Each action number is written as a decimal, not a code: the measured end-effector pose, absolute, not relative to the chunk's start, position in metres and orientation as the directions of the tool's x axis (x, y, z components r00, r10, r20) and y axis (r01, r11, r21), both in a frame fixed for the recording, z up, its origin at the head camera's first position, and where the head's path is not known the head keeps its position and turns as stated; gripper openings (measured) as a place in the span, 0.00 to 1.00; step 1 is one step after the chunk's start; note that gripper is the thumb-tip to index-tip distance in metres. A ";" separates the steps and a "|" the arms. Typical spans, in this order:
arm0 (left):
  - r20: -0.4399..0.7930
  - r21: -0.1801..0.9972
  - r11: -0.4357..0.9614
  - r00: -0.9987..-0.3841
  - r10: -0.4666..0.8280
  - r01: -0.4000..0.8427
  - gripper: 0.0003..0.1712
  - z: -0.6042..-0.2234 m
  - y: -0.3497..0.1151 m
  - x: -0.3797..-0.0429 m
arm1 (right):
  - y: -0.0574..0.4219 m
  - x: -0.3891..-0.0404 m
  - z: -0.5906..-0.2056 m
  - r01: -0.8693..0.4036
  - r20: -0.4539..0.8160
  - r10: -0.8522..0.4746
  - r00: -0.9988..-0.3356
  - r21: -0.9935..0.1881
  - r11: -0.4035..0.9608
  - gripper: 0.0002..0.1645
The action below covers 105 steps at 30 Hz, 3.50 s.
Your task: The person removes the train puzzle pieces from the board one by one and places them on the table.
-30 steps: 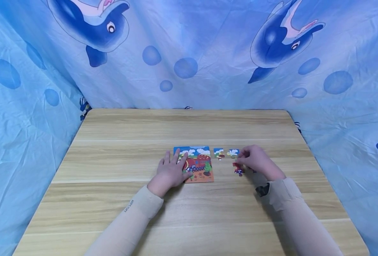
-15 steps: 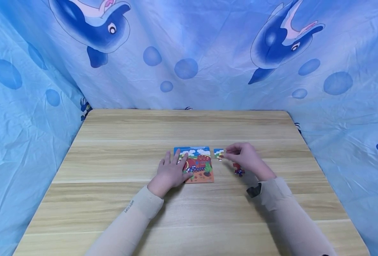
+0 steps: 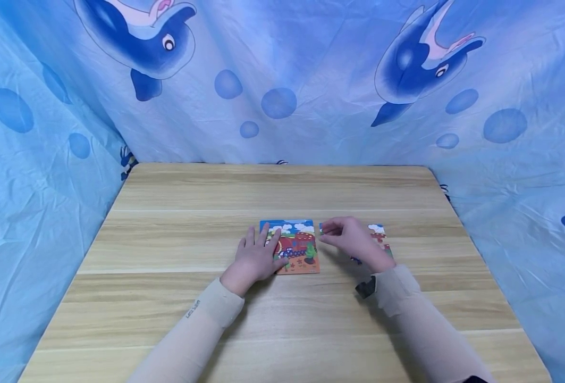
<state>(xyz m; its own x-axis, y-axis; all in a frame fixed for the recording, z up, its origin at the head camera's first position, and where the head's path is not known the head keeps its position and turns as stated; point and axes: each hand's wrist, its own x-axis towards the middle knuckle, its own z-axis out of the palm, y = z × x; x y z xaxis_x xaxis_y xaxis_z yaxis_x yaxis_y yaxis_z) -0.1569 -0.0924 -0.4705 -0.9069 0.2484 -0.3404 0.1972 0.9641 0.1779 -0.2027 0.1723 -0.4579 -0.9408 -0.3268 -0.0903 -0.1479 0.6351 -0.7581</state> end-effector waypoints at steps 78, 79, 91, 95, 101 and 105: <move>-0.343 0.210 0.970 -0.920 0.188 0.120 0.65 -0.511 -0.122 -0.180 | 0.079 -0.211 -0.477 -0.275 -0.046 -0.501 -0.864 -0.790 0.548 0.05; -0.340 0.208 0.971 -0.921 0.187 0.121 0.66 -0.512 -0.122 -0.180 | 0.081 -0.211 -0.476 -0.278 -0.033 -0.497 -0.867 -0.795 0.538 0.06; -0.309 0.223 0.966 -0.930 0.197 0.130 0.66 -0.517 -0.124 -0.180 | 0.126 -0.212 -0.470 -0.207 -0.041 -0.399 -0.916 -0.804 0.558 0.04; -0.315 0.240 0.963 -0.928 0.198 0.123 0.66 -0.516 -0.123 -0.181 | 0.146 -0.214 -0.470 -0.182 -0.067 -0.383 -0.921 -0.796 0.578 0.05; -0.311 0.248 0.962 -0.931 0.190 0.114 0.65 -0.514 -0.120 -0.180 | 0.178 -0.216 -0.467 -0.117 -0.143 -0.363 -0.921 -0.786 0.607 0.06; -0.303 0.248 0.962 -0.934 0.187 0.113 0.65 -0.517 -0.119 -0.180 | 0.195 -0.214 -0.466 -0.083 -0.193 -0.365 -0.911 -0.781 0.619 0.04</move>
